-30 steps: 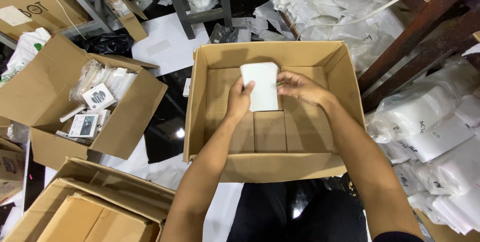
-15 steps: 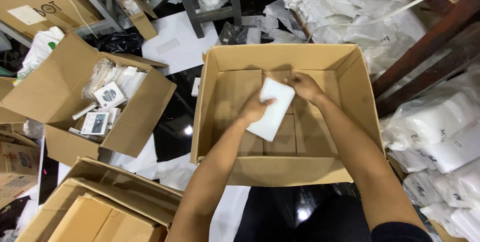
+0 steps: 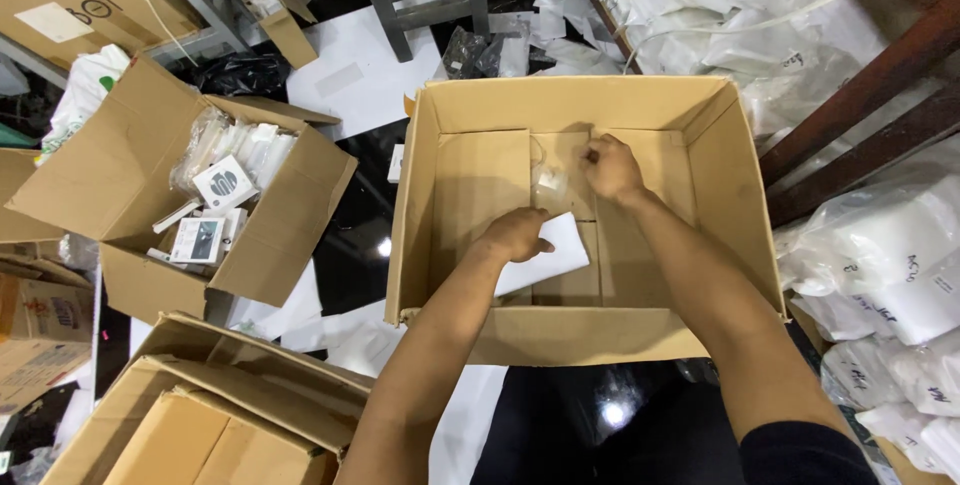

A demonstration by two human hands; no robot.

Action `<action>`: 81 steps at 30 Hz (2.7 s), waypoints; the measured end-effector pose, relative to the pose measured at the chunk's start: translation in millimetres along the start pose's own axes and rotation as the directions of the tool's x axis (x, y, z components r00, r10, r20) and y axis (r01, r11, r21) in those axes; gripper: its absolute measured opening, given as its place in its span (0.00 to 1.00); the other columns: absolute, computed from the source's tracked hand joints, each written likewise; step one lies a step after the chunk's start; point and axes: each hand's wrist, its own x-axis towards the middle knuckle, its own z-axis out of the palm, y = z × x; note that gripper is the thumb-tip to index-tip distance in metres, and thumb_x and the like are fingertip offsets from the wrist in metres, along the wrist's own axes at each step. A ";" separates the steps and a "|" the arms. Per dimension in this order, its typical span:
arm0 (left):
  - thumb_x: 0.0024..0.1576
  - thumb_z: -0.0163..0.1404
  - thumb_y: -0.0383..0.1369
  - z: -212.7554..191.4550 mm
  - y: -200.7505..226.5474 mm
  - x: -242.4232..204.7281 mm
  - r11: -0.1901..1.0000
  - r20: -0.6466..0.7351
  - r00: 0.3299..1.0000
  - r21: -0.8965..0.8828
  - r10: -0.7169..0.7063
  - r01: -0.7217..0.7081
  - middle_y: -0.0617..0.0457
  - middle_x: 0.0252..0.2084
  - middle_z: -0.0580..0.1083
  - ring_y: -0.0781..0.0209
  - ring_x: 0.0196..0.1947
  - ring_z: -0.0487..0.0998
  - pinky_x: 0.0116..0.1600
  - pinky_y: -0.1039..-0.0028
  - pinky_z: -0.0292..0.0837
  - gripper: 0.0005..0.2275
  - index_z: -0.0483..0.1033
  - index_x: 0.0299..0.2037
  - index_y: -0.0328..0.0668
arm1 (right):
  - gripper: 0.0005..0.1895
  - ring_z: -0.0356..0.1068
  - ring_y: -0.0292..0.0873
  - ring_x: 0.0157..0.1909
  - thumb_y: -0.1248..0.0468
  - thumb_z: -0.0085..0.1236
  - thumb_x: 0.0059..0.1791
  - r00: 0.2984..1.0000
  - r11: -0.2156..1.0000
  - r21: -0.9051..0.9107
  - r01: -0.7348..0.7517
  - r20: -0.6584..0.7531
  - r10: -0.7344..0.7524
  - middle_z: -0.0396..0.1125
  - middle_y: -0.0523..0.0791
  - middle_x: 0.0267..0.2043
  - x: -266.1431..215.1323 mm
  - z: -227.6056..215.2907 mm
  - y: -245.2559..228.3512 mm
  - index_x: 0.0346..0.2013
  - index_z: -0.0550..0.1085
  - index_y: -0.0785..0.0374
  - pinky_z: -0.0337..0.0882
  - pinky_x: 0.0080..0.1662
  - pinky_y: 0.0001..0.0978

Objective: The person packs small white packets into a cardboard box, securing them with rubber bands. They then move to a red basket and continue packing similar items into plastic bags, securing them with rubber bands.

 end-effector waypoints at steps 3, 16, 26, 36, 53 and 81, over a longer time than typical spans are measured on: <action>0.58 0.57 0.47 -29.8 18.7 -17.8 0.999 -0.024 1.000 0.032 0.003 -0.002 0.37 0.66 0.69 0.39 0.67 0.69 0.69 0.44 0.61 0.29 0.69 0.65 0.36 | 0.09 0.75 0.42 0.34 0.66 0.63 0.46 0.991 0.893 0.438 -0.105 0.117 0.060 0.73 0.48 0.33 2.7 -19.5 -12.8 0.41 0.81 0.59 0.75 0.33 0.35; 0.59 0.57 0.28 -29.6 16.4 -8.8 0.612 -0.587 0.780 -0.704 -0.216 -0.361 0.46 0.37 0.82 0.61 0.38 0.82 0.40 0.67 0.79 0.05 0.83 0.43 0.41 | 0.03 0.65 0.34 0.27 0.74 0.56 0.51 0.962 0.629 0.775 -0.062 0.214 -0.169 0.68 0.47 0.26 -37.6 -75.0 -112.7 0.36 0.77 0.68 0.68 0.30 0.21; 0.52 0.56 0.37 -48.6 13.3 -20.9 0.756 -0.524 0.740 -0.653 -0.422 -0.032 0.51 0.32 0.81 0.52 0.34 0.83 0.39 0.63 0.78 0.07 0.84 0.37 0.51 | 0.04 0.58 0.37 0.35 0.67 0.51 0.49 0.920 0.207 0.949 -0.237 0.288 -0.265 0.57 0.40 0.29 -51.9 -100.0 -130.8 0.30 0.71 0.62 0.63 0.41 0.25; 0.50 0.55 0.35 -39.4 31.9 -25.0 0.693 -0.524 0.739 -0.713 -0.424 -0.107 0.42 0.36 0.81 0.42 0.45 0.82 0.48 0.57 0.77 0.09 0.83 0.37 0.42 | 0.04 0.52 0.39 0.28 0.66 0.50 0.48 0.898 -0.143 0.920 -0.364 0.306 -0.317 0.49 0.37 0.23 -46.8 -109.5 -87.8 0.32 0.69 0.65 0.60 0.37 0.31; 0.36 0.71 0.53 -4.4 3.7 -20.0 0.951 -0.015 0.995 0.293 -0.100 0.100 0.41 0.47 0.77 0.43 0.52 0.78 0.55 0.55 0.72 0.40 0.71 0.54 0.36 | 0.10 0.73 0.42 0.25 0.76 0.58 0.46 0.878 0.739 0.620 -0.262 0.472 -0.084 0.73 0.54 0.31 -70.8 -97.0 -98.0 0.40 0.80 0.73 0.77 0.27 0.30; 0.56 0.57 0.37 -34.3 36.2 -73.8 0.858 -0.554 0.656 0.310 0.512 -0.408 0.56 0.34 0.75 0.48 0.35 0.82 0.37 0.58 0.79 0.08 0.71 0.42 0.57 | 0.19 0.76 0.62 0.45 0.46 0.66 0.39 0.927 0.976 -0.026 0.218 0.318 -0.199 0.74 0.48 0.39 -98.2 -165.7 -135.4 0.40 0.78 0.48 0.75 0.44 0.56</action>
